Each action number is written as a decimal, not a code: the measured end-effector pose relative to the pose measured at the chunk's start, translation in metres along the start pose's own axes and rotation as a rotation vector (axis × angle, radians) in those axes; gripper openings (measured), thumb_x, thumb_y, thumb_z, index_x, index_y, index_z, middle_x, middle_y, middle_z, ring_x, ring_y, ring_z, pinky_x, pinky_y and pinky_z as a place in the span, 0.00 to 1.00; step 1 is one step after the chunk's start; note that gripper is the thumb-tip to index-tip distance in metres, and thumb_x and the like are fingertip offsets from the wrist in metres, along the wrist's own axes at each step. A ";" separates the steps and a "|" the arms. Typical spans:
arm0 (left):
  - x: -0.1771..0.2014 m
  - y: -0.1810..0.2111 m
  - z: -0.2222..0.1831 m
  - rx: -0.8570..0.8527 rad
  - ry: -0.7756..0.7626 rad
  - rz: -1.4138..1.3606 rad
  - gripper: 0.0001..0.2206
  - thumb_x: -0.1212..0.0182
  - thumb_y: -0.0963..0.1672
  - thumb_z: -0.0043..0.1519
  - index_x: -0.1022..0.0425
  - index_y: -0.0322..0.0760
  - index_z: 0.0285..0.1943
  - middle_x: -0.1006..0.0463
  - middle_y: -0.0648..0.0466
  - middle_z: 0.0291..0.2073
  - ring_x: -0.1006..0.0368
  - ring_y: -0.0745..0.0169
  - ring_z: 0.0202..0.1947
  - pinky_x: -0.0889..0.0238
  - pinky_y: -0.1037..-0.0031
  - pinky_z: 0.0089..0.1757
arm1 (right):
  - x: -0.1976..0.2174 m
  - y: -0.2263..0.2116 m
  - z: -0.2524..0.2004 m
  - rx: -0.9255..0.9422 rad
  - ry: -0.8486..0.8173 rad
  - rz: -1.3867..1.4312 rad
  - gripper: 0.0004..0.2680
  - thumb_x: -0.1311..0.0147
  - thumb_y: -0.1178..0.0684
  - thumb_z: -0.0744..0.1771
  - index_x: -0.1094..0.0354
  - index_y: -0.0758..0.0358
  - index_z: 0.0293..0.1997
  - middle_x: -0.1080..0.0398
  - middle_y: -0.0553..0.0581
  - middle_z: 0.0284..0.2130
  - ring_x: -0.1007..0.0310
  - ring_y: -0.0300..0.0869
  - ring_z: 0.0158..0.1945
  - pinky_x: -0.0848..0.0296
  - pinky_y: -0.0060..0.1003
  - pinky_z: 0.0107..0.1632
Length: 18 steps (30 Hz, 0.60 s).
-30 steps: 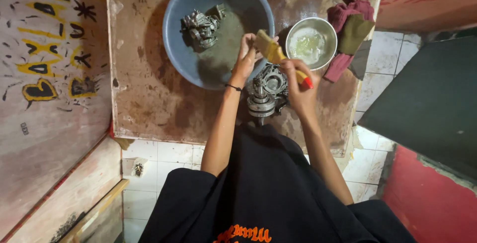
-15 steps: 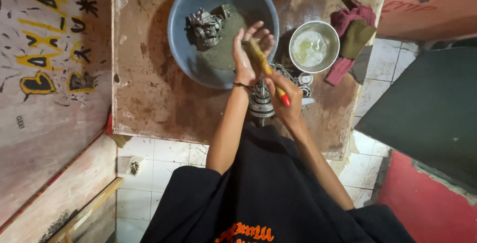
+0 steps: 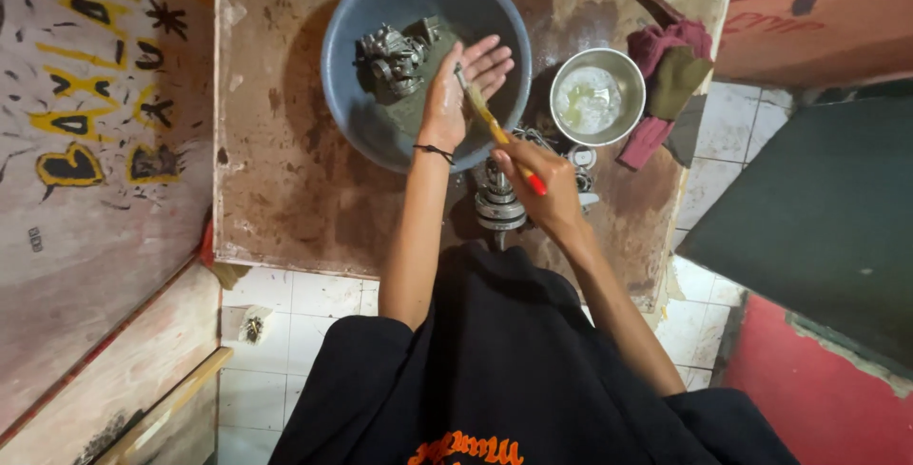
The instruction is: Cleaning a motorcycle carburetor using a brush and a cleaning solution basin.
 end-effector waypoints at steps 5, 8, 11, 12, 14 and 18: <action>-0.026 -0.001 -0.009 0.102 -0.154 0.015 0.34 0.59 0.59 0.68 0.31 0.28 0.68 0.19 0.41 0.55 0.21 0.52 0.53 0.27 0.67 0.53 | 0.019 -0.036 0.028 0.027 0.107 -0.010 0.08 0.38 0.58 0.69 0.26 0.66 0.54 0.22 0.65 0.46 0.19 0.51 0.44 0.22 0.41 0.46; -0.008 0.004 0.008 0.074 -0.031 -0.008 0.31 0.57 0.59 0.68 0.25 0.27 0.58 0.17 0.42 0.42 0.19 0.54 0.40 0.24 0.68 0.44 | -0.004 -0.022 0.020 0.041 0.095 0.011 0.10 0.38 0.58 0.69 0.26 0.67 0.55 0.22 0.66 0.45 0.19 0.50 0.41 0.22 0.41 0.44; 0.040 -0.003 0.020 -0.035 0.202 0.098 0.24 0.49 0.56 0.71 0.24 0.30 0.47 0.19 0.46 0.31 0.22 0.57 0.29 0.29 0.72 0.33 | -0.020 -0.012 0.004 0.072 0.077 -0.027 0.08 0.38 0.57 0.68 0.26 0.65 0.52 0.22 0.66 0.46 0.19 0.51 0.43 0.21 0.41 0.46; 0.057 -0.005 0.018 -0.093 0.274 0.184 0.19 0.44 0.54 0.72 0.25 0.33 0.42 0.21 0.48 0.27 0.25 0.59 0.25 0.34 0.73 0.29 | -0.024 -0.014 -0.002 0.088 0.070 -0.071 0.06 0.38 0.57 0.69 0.26 0.63 0.49 0.22 0.66 0.48 0.19 0.53 0.46 0.21 0.41 0.47; 0.059 -0.005 0.018 -0.093 0.258 0.175 0.19 0.45 0.53 0.73 0.26 0.34 0.42 0.22 0.48 0.28 0.25 0.57 0.27 0.34 0.72 0.30 | -0.019 -0.013 0.005 -0.020 -0.003 -0.060 0.06 0.37 0.57 0.69 0.25 0.63 0.49 0.21 0.64 0.45 0.19 0.52 0.42 0.21 0.41 0.45; -0.005 0.035 -0.019 -0.033 0.253 0.026 0.17 0.52 0.52 0.65 0.27 0.36 0.44 0.16 0.44 0.37 0.17 0.53 0.38 0.21 0.65 0.44 | 0.019 -0.059 0.031 0.136 0.116 -0.033 0.09 0.41 0.59 0.70 0.27 0.68 0.56 0.22 0.64 0.49 0.18 0.52 0.46 0.21 0.41 0.48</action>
Point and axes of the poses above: each hand's wrist, its own z-axis towards the middle knuckle, its own x-axis out of the back of the hand, y = z × x, the point moved 8 cm from there along z, towards the middle knuckle
